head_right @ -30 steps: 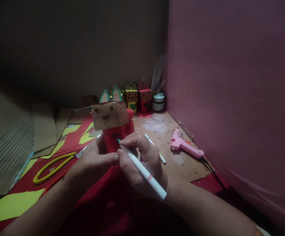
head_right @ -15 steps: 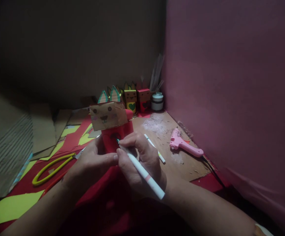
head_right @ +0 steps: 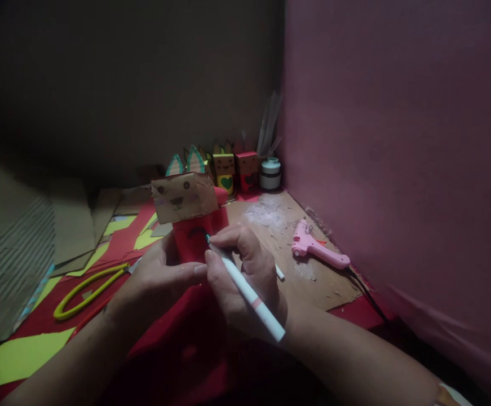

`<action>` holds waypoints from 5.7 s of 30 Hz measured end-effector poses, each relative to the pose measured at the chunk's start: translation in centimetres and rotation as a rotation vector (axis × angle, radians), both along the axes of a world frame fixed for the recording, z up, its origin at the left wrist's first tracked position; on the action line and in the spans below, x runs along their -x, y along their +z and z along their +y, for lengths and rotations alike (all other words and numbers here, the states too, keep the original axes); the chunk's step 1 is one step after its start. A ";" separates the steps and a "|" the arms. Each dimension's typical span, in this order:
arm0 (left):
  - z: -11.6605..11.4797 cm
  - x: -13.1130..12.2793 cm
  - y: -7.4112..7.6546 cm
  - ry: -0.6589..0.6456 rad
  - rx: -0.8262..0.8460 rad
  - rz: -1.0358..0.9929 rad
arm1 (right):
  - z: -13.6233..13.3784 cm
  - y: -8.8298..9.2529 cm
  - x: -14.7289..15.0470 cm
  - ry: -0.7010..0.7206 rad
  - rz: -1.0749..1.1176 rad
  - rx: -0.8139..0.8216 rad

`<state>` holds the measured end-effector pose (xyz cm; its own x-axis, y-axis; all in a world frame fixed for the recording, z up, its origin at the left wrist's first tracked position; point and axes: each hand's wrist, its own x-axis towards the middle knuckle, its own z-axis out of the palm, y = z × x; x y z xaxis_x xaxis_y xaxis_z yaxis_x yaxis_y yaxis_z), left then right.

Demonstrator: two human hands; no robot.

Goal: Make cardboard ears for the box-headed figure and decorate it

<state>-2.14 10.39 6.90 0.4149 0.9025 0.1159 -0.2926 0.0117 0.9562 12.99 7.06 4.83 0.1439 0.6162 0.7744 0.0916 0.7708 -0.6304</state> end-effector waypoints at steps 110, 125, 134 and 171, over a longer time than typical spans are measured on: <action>0.0 -0.1 0.4 0.046 -0.036 0.059 | 0.2 0.2 -0.2 0.033 0.000 -0.045; 0.1 0.3 0.0 0.034 -0.095 0.126 | 0.2 0.4 0.0 0.013 -0.003 -0.049; 0.2 0.4 -0.1 0.015 -0.061 0.060 | 0.0 0.7 -0.2 0.062 0.029 -0.020; 0.7 0.7 -0.7 0.013 -0.110 0.057 | 0.1 0.5 0.0 0.036 -0.013 -0.076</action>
